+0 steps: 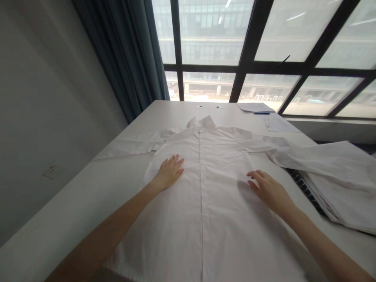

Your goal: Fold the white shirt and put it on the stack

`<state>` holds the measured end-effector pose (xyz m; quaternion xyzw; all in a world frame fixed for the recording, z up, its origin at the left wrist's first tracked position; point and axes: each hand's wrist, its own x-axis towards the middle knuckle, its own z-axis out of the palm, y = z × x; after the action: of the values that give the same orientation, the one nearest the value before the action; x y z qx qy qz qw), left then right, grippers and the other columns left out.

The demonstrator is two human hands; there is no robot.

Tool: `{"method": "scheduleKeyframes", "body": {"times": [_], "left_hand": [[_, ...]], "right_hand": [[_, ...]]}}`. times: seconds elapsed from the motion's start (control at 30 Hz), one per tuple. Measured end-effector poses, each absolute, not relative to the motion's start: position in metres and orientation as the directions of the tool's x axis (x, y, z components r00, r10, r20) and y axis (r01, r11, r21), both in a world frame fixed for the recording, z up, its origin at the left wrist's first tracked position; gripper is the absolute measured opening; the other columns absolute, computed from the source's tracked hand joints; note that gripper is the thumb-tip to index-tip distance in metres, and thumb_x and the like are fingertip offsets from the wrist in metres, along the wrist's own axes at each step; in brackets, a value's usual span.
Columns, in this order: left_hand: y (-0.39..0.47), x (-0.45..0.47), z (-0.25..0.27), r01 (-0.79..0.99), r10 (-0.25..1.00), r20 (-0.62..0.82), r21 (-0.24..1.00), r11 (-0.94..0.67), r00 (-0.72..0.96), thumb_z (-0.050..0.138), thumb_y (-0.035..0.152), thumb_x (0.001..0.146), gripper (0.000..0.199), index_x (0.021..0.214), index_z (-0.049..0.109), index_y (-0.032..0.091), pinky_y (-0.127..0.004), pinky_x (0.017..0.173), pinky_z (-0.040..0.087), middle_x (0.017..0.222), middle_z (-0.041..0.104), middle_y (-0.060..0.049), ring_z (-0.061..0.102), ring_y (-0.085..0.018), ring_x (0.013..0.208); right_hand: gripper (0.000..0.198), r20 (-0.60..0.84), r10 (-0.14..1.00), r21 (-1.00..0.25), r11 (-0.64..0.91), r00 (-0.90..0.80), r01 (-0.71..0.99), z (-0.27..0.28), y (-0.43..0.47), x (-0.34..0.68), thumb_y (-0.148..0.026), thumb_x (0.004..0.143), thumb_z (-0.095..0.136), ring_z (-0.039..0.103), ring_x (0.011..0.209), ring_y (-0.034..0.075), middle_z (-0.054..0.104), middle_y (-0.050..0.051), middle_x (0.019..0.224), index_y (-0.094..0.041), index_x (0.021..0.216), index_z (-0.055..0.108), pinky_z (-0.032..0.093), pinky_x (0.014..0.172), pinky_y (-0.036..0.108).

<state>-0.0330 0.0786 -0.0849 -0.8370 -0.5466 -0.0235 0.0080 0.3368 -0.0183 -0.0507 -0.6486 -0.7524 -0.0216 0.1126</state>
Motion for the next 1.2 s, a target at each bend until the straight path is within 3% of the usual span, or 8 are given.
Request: {"method": "scheduleKeyframes", "body": {"times": [0.1,0.17,0.37,0.5,0.8,0.9,1.07,1.2], "left_hand": [[0.066,-0.001,-0.090,0.845,0.842,0.091,0.013,-0.534,0.531,0.030,0.039,0.098,0.051,0.145,0.035,0.017,-0.043,0.114,0.022,0.155,0.026,-0.012,0.023,-0.024,0.143],[0.057,0.014,-0.093,0.802,0.797,0.123,0.006,-0.597,0.592,0.027,0.038,0.099,0.052,0.146,0.031,0.016,-0.043,0.114,0.020,0.155,0.025,-0.011,0.021,-0.023,0.143],[0.049,0.012,-0.095,0.753,0.746,0.138,0.000,-0.658,0.651,0.022,0.045,0.099,0.057,0.149,0.025,0.017,-0.042,0.115,0.016,0.156,0.022,-0.009,0.017,-0.022,0.145],[0.049,-0.002,-0.092,0.752,0.747,0.114,0.002,-0.659,0.655,0.021,0.050,0.099,0.060,0.150,0.023,0.019,-0.043,0.115,0.015,0.157,0.020,-0.010,0.014,-0.023,0.145],[0.036,-0.025,-0.087,0.734,0.737,0.072,0.059,-0.676,0.672,0.029,0.059,0.095,0.063,0.149,0.026,0.027,-0.047,0.115,0.015,0.156,0.022,-0.009,0.017,-0.026,0.145],[0.043,-0.030,-0.086,0.733,0.742,0.100,0.110,-0.671,0.663,0.032,0.052,0.097,0.052,0.143,0.037,0.029,-0.047,0.115,0.018,0.151,0.036,-0.006,0.029,-0.023,0.141],[0.104,-0.043,-0.072,0.827,0.842,0.326,0.231,-0.512,0.430,0.037,0.029,0.096,0.036,0.124,0.056,0.020,-0.038,0.109,0.034,0.128,0.059,-0.008,0.049,-0.019,0.124],[0.181,-0.050,-0.052,0.914,0.919,0.316,0.248,-0.321,0.237,0.035,0.019,0.091,0.038,0.122,0.058,0.016,-0.035,0.108,0.036,0.129,0.057,-0.009,0.049,-0.019,0.123]], "right_hand": [[0.032,0.208,0.880,-0.212,0.467,-0.427,0.859,-0.054,0.004,0.299,-0.024,0.093,0.039,0.057,0.112,0.022,0.061,0.010,0.122,-0.022,0.116,0.060,0.046,0.096,0.037],[0.037,0.206,0.832,-0.239,0.552,-0.514,0.798,-0.063,0.013,0.280,-0.023,0.094,0.037,0.048,0.126,0.022,0.055,0.010,0.133,-0.019,0.126,0.056,0.039,0.105,0.039],[0.048,0.107,0.874,-0.184,0.486,-0.474,0.854,-0.085,0.012,0.272,-0.041,0.100,0.028,0.024,0.142,0.025,0.032,0.003,0.153,-0.029,0.146,0.035,0.024,0.113,0.050],[0.053,0.057,0.906,-0.138,0.424,-0.421,0.895,-0.085,0.006,0.286,-0.049,0.099,0.027,0.018,0.143,0.026,0.026,0.001,0.155,-0.031,0.148,0.029,0.021,0.113,0.052],[0.054,0.096,0.928,-0.077,0.367,-0.360,0.927,-0.094,-0.011,0.301,-0.050,0.097,0.029,0.019,0.143,0.025,0.027,0.001,0.155,-0.032,0.148,0.029,0.022,0.113,0.050],[0.053,0.098,0.912,-0.098,0.407,-0.398,0.908,-0.087,-0.011,0.306,-0.050,0.096,0.033,0.026,0.141,0.026,0.034,0.002,0.152,-0.032,0.146,0.034,0.026,0.110,0.050],[0.031,0.136,0.906,-0.150,0.418,-0.401,0.896,-0.065,0.023,0.311,-0.036,0.096,0.039,0.059,0.111,0.023,0.066,0.005,0.121,-0.029,0.112,0.065,0.032,0.103,0.048],[0.024,0.218,0.912,-0.215,0.392,-0.347,0.895,-0.061,0.075,0.303,-0.025,0.093,0.045,0.061,0.104,0.021,0.070,0.006,0.107,-0.024,0.101,0.067,0.041,0.094,0.037]]}}
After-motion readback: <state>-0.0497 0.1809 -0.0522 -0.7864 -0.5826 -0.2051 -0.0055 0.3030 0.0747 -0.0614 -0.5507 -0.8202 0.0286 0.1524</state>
